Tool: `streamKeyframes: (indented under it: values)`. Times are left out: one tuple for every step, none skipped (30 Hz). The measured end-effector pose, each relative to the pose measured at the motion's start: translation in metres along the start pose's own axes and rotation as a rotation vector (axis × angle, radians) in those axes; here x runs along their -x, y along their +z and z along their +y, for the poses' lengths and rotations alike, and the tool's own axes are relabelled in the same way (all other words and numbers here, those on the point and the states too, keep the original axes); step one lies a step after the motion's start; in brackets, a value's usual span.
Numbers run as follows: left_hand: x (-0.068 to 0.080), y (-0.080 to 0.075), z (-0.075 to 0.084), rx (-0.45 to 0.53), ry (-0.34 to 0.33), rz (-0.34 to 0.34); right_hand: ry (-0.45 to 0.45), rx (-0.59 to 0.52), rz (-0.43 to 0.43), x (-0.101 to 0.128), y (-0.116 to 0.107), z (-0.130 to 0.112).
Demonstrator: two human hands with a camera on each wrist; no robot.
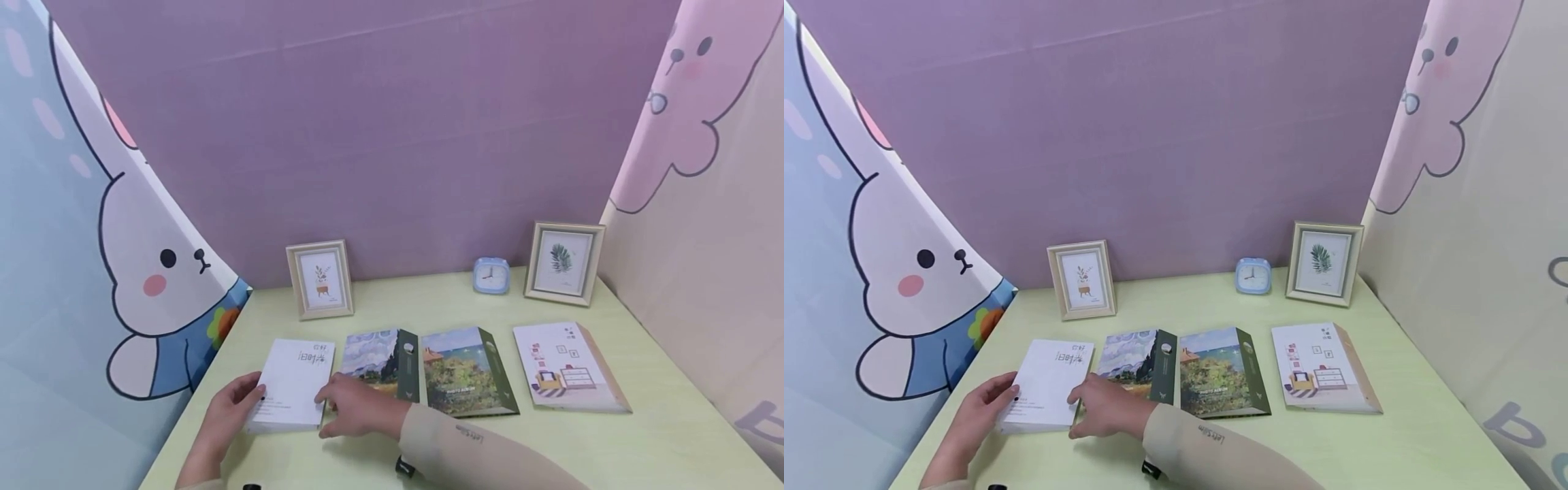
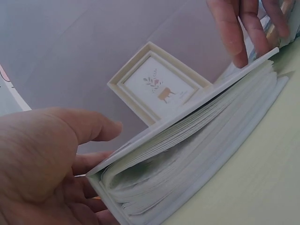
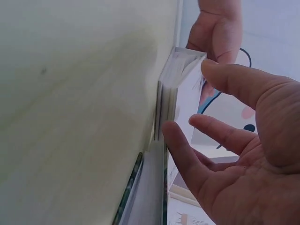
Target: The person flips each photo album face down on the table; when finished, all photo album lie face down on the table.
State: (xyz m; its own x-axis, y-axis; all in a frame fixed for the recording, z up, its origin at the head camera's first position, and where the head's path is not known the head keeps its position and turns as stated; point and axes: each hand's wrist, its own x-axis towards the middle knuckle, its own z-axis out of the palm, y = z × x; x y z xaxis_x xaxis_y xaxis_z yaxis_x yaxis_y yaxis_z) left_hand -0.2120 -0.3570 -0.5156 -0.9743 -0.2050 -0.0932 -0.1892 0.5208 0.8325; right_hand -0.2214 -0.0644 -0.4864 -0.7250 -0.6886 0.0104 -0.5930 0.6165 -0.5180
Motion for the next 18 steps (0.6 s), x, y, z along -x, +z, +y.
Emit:
streamKeyframes:
  values:
    - [-0.0002, 0.0004, 0.0000, -0.007, -0.004, 0.002, -0.005, 0.000, -0.003, -0.0002, 0.0004, -0.0001]
    - [-0.0005, 0.0008, -0.0003, -0.010, -0.005, 0.005, -0.003, -0.007, -0.007, -0.0002, 0.0010, -0.0003]
    - [-0.0007, 0.0012, -0.0009, -0.012, -0.004, 0.006, -0.006, -0.010, -0.012, -0.0003, 0.0017, -0.0003]
    - [-0.0009, 0.0014, -0.0012, -0.013, -0.004, 0.008, -0.007, -0.011, -0.016, -0.0005, 0.0029, 0.0000]
    - [-0.0010, 0.0016, -0.0014, -0.013, 0.001, 0.007, -0.007, -0.008, -0.022, -0.0005, 0.0040, 0.0002]
    - [-0.0009, 0.0019, -0.0014, -0.013, -0.001, 0.004, -0.004, -0.006, -0.030, -0.0004, 0.0051, 0.0005]
    - [-0.0007, 0.0022, -0.0014, -0.015, 0.001, 0.003, -0.004, 0.001, -0.039, -0.0003, 0.0063, 0.0007]
    - [-0.0005, 0.0026, -0.0014, -0.017, 0.002, 0.001, -0.005, 0.006, -0.048, 0.0001, 0.0067, 0.0006]
    - [-0.0004, 0.0029, -0.0010, -0.020, 0.001, -0.001, -0.010, 0.014, -0.055, 0.0002, 0.0071, 0.0009]
    - [-0.0002, 0.0033, -0.0003, -0.026, 0.002, -0.003, -0.012, 0.020, -0.058, 0.0005, 0.0072, 0.0010]
    - [0.0002, 0.0035, 0.0006, -0.030, -0.001, -0.005, -0.018, 0.025, -0.062, 0.0006, 0.0073, 0.0012]
    - [0.0006, 0.0036, 0.0016, -0.035, -0.003, -0.007, -0.024, 0.030, -0.065, 0.0007, 0.0072, 0.0012]
    - [0.0008, 0.0037, 0.0024, -0.037, -0.002, -0.008, -0.030, 0.030, -0.065, 0.0006, 0.0071, 0.0011]
    - [0.0015, 0.0036, 0.0031, -0.036, -0.001, -0.006, -0.032, 0.025, -0.066, 0.0006, 0.0070, 0.0012]
    - [0.0022, 0.0033, 0.0039, -0.034, 0.003, -0.003, -0.031, 0.020, -0.066, 0.0006, 0.0071, 0.0015]
    - [0.0032, 0.0029, 0.0050, -0.030, 0.011, -0.001, -0.029, 0.017, -0.065, 0.0006, 0.0071, 0.0019]
    - [0.0045, 0.0023, 0.0061, -0.019, 0.017, 0.005, -0.027, 0.013, -0.066, 0.0006, 0.0069, 0.0020]
    - [0.0059, 0.0015, 0.0070, -0.007, 0.026, 0.009, -0.024, 0.008, -0.067, 0.0005, 0.0067, 0.0023]
